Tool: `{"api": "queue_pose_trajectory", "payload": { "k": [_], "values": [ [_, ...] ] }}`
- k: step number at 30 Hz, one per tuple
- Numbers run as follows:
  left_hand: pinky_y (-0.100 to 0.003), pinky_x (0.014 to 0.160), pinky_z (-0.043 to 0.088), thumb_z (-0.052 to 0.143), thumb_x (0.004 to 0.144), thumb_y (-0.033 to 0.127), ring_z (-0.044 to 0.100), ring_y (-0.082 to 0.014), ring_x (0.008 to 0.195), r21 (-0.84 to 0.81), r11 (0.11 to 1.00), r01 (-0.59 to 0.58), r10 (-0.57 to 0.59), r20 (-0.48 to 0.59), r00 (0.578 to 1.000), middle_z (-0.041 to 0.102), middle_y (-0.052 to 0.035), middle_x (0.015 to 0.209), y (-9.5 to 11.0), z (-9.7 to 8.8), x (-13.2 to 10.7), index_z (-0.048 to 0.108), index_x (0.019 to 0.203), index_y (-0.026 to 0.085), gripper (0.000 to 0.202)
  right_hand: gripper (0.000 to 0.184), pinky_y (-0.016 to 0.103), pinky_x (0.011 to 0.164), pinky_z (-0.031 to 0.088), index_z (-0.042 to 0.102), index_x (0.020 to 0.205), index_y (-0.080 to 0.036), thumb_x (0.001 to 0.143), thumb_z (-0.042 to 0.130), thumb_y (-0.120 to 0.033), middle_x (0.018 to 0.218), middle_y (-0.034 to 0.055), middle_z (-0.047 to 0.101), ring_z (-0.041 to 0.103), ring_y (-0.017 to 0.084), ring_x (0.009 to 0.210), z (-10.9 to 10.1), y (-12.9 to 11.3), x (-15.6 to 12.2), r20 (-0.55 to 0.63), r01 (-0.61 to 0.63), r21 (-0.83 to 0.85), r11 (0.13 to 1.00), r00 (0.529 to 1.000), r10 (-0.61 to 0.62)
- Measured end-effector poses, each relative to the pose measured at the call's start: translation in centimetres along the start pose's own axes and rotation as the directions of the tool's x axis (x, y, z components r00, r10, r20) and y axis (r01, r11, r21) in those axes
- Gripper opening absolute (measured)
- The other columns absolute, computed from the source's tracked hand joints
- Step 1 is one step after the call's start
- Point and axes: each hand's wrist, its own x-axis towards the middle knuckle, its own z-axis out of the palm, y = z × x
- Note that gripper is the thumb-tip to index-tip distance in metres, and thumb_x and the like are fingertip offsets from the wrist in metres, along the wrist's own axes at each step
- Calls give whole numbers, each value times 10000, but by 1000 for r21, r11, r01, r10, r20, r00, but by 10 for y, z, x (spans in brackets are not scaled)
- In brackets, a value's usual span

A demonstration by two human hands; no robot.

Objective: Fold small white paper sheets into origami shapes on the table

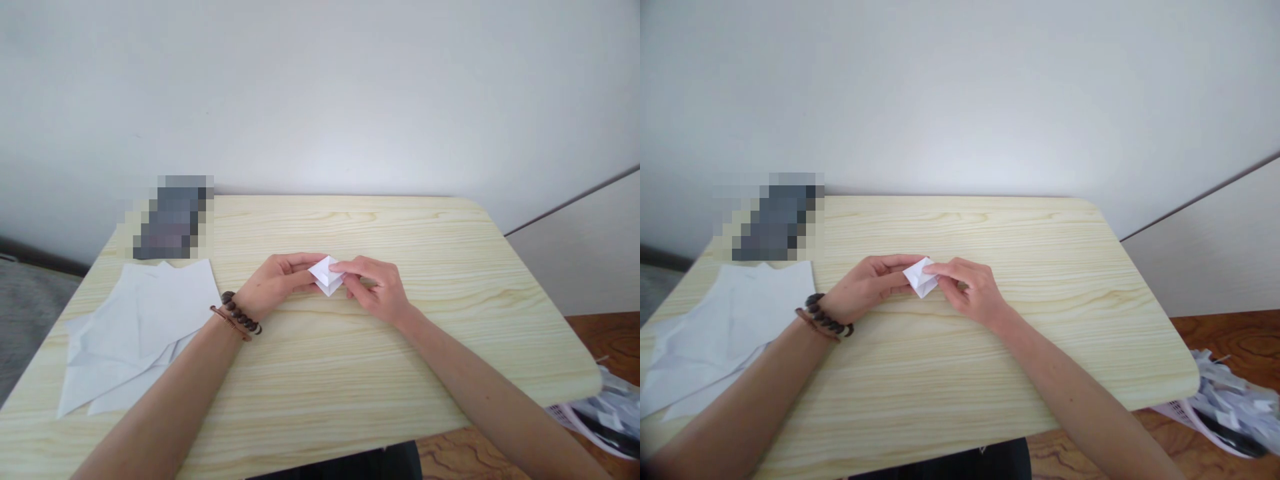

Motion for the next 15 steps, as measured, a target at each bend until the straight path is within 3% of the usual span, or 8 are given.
{"api": "queue_pose_trajectory", "payload": {
  "k": [10,15],
  "values": [
    [-360,886,508,687,758,228,646,-250,1009,-160,987,27,-14,81,997,695,-112,1115,1,-7,0,707,1068,151,319,298,205,554,504,699,991,-207,840,473,-85,741,14,663,614,85,584,-3,-1,-1,2,-28,57,998,1000,28],
    [-322,872,504,728,753,262,659,-191,939,-93,995,18,-16,15,1000,721,-76,1047,0,-4,0,709,1046,169,308,303,204,555,499,710,977,-200,832,470,-85,760,28,673,616,90,614,-3,1,0,-1,35,23,999,999,-35]
  ]
}}
